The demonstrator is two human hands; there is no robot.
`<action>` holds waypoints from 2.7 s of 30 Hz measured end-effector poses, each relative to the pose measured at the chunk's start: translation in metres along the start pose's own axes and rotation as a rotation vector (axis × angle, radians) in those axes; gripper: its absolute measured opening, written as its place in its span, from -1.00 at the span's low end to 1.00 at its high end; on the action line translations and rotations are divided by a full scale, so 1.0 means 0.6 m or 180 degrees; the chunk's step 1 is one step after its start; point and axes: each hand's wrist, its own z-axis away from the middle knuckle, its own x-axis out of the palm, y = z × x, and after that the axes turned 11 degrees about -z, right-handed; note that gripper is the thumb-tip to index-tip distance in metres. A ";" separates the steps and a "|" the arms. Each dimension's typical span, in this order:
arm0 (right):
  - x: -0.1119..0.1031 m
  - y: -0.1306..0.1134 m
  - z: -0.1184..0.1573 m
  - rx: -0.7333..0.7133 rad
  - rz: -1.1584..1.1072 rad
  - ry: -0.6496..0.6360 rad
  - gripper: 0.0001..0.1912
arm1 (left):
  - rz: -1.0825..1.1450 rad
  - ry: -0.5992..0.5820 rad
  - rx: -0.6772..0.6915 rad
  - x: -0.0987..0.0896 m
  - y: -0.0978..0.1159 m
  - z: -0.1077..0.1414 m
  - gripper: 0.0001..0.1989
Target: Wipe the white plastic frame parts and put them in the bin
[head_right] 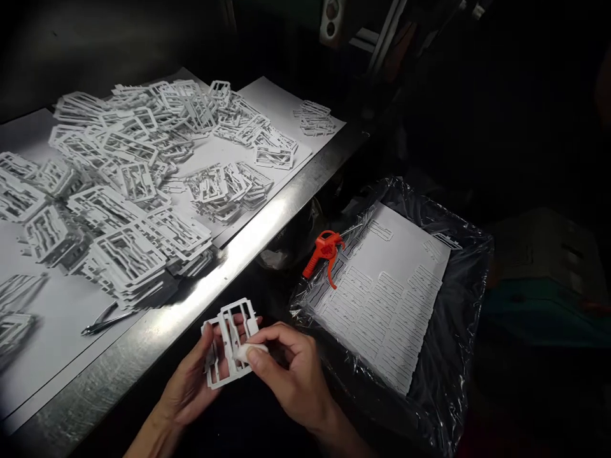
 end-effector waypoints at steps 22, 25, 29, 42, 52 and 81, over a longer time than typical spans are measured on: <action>0.007 0.064 0.113 -0.0174 -0.0604 -0.0078 -0.85 | -0.0100 0.0420 -0.0042 -0.071 -0.099 0.063 -0.68; 0.006 0.076 0.115 -0.0052 -0.0641 -0.0103 -0.83 | 0.0025 0.0205 0.0043 -0.076 -0.108 0.063 -0.72; 0.012 0.087 0.114 0.0038 -0.0847 -0.0258 -0.80 | 0.0294 -0.0315 0.0167 -0.081 -0.112 0.067 -0.74; 0.018 0.084 0.101 0.0015 -0.0582 -0.0169 -0.88 | 0.0620 0.0041 0.0415 -0.095 -0.111 0.082 -0.74; 0.038 0.102 0.037 -0.0312 0.0722 0.0017 -0.89 | 0.0741 -0.0022 0.0534 -0.129 -0.119 0.097 -0.68; 0.132 0.097 0.003 -0.0934 0.2553 -0.1074 -0.86 | 0.0739 0.0458 0.0476 -0.148 -0.114 0.102 -0.78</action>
